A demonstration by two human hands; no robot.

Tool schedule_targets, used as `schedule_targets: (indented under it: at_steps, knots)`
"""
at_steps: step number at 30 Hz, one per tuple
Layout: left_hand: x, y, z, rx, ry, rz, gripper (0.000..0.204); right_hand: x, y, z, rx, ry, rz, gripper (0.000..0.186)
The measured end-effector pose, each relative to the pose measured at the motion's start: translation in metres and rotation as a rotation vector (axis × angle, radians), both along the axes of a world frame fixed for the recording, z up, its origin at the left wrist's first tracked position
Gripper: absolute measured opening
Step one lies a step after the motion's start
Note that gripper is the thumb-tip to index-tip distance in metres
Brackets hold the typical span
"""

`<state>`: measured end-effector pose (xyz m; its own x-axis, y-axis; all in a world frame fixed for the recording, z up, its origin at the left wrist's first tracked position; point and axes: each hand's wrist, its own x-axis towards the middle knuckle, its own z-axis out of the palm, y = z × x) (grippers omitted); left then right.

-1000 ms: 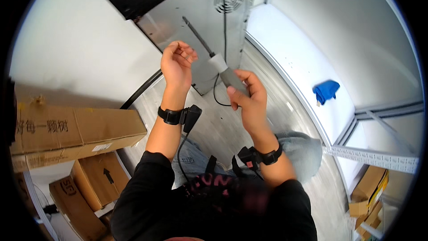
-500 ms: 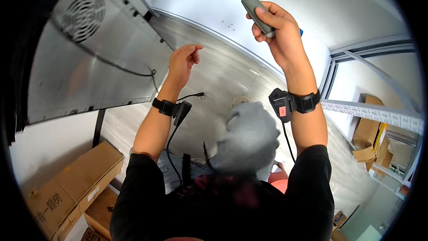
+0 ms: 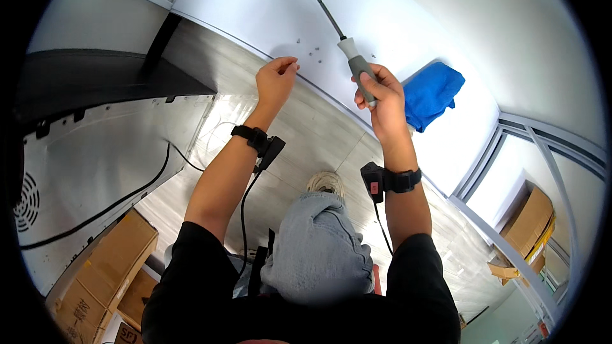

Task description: The person wipes the back of a black appliance with a blue cloth, then uses a screwdriver to tighten screws on the back panel. The person handles the cloth and screwdriver throughout the task.

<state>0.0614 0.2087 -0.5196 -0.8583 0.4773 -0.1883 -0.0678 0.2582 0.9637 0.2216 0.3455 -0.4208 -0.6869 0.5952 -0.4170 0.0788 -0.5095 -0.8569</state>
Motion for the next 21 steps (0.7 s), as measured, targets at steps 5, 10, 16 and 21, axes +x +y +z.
schedule_targets:
  at_steps: [5, 10, 16, 21]
  knots:
    - [-0.006, 0.023, -0.026, -0.192, 0.657, -0.044, 0.013, 0.000, 0.008, -0.019, -0.029, -0.004, -0.016, 0.023]
    - [-0.006, 0.028, -0.042, -0.218, 0.692, -0.029, 0.018, 0.006, 0.007, -0.025, -0.045, 0.030, -0.039, 0.023]
    - [-0.009, 0.011, -0.039, -0.186, 0.633, -0.059, 0.026, 0.016, 0.003, -0.022, -0.019, 0.042, -0.049, 0.022]
    - [-0.011, -0.053, -0.005, -0.048, 0.382, -0.137, 0.024, 0.016, -0.008, 0.012, 0.173, 0.011, 0.028, 0.022]
